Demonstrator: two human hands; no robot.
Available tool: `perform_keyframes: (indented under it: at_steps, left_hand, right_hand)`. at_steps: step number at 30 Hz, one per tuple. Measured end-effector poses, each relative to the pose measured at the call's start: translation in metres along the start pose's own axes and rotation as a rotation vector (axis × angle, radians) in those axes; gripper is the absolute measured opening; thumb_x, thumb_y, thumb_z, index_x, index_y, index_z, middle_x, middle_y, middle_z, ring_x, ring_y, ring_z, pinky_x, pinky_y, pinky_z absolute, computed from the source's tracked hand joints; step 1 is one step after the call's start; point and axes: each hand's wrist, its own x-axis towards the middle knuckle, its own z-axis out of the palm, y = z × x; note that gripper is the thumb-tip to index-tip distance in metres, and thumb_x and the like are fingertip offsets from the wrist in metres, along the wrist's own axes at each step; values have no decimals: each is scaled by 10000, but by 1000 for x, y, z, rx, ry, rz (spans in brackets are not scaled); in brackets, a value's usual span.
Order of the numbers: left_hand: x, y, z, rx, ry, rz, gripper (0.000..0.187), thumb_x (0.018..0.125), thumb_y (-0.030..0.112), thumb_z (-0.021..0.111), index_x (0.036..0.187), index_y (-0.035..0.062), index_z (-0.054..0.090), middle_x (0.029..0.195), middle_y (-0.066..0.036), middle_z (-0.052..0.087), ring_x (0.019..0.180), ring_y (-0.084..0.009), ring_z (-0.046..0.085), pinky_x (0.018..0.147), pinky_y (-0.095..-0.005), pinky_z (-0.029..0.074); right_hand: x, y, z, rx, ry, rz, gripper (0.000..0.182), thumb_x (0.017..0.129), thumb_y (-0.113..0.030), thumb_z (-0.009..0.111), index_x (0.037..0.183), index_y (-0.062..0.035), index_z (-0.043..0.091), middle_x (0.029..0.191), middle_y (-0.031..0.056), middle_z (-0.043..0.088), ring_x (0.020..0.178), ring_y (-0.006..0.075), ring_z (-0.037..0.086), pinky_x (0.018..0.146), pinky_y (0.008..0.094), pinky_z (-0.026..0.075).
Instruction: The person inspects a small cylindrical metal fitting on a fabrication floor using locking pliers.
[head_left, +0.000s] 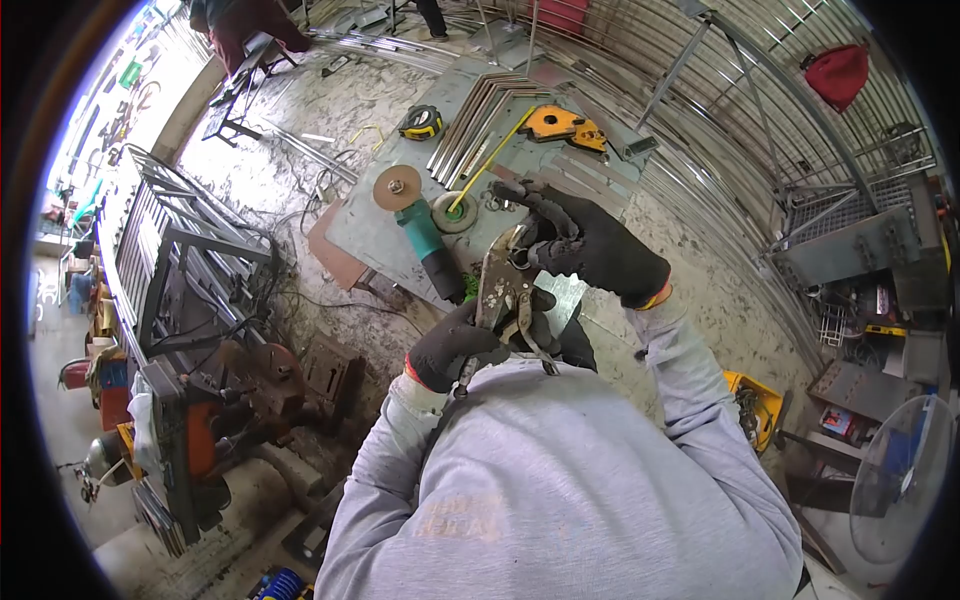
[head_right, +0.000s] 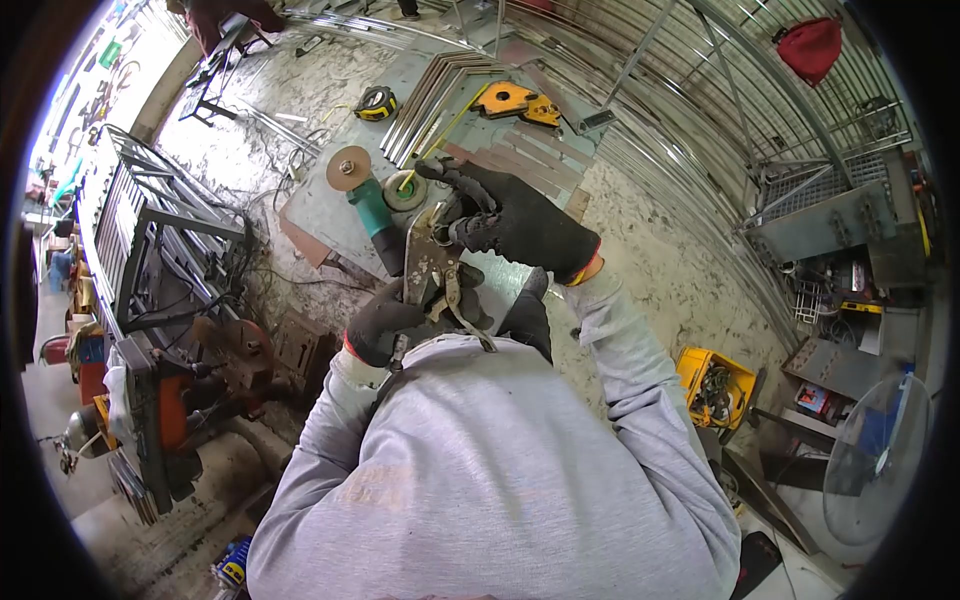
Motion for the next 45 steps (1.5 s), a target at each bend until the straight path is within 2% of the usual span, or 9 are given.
perform_keyframes:
  at_steps: [17,21,23,25,26,30,36,42,45]
  left_hand:
    - [15,4,37,-259,-227,136,755,748,91,662,1474,-39,499,1167,-129,688,1112,-261,672,1048,-426,512]
    - [15,-1,34,-274,-285,192,745,758,75,654,1472,-47,478,1194,-130,684,1129,-271,668,1043,-433,512]
    - [10,-4,38,-356,-178,202,512,813,76,712,1308,-27,632,1213,-163,675,1118,-303,666,1022,-447,510]
    - [14,-25,19,-177,-82,208,371,828,80,746,1181,-16,687,1219,-186,666,1114,-320,662,1010,-452,506]
    - [16,-38,9,3,14,213,232,843,83,780,1054,-5,742,1225,-209,656,1110,-337,658,999,-458,503]
    - [10,-39,13,-89,178,149,120,840,91,825,882,3,754,1228,-244,638,1097,-386,652,987,-480,495]
    - [10,-44,8,-48,145,156,146,856,107,806,952,8,758,1240,-241,619,1102,-393,644,983,-477,493]
    - [8,-30,17,211,-8,324,254,893,98,740,1122,-9,721,1296,-240,599,1200,-378,619,1007,-457,487]
    - [14,-58,-4,-60,77,14,303,906,72,714,1204,19,699,1295,-226,617,1210,-353,629,1016,-454,490]
  right_hand:
    - [14,-15,-11,-174,-106,-46,779,825,-49,643,1577,5,443,1177,28,647,1038,112,551,984,297,489]
    - [13,-3,-10,39,-108,-59,679,944,-198,638,1572,-11,458,1316,75,646,1086,156,582,1009,316,490]
    - [16,18,-6,115,-130,4,639,1014,-290,629,1567,-16,464,1368,103,640,1117,180,609,1024,333,500]
    - [26,39,17,882,-81,-100,659,1089,-507,511,1544,-31,480,1417,159,614,1204,263,637,1047,408,520]
    - [30,44,28,1164,-132,-115,715,1090,-599,413,1520,-32,481,1390,219,630,1235,360,653,1045,509,537]
    - [25,26,43,1223,-53,38,691,1091,-615,387,1414,-27,551,1127,249,735,1052,409,737,943,544,598]
    - [32,42,38,779,47,45,551,1113,-563,397,1081,-47,585,903,159,701,857,315,740,819,470,620]
    - [23,31,45,1029,165,122,455,1129,-499,423,965,-86,522,854,66,564,783,253,638,765,441,600]
    - [16,21,45,1027,118,197,425,1128,-474,449,956,-92,518,863,40,532,822,240,611,777,432,582]
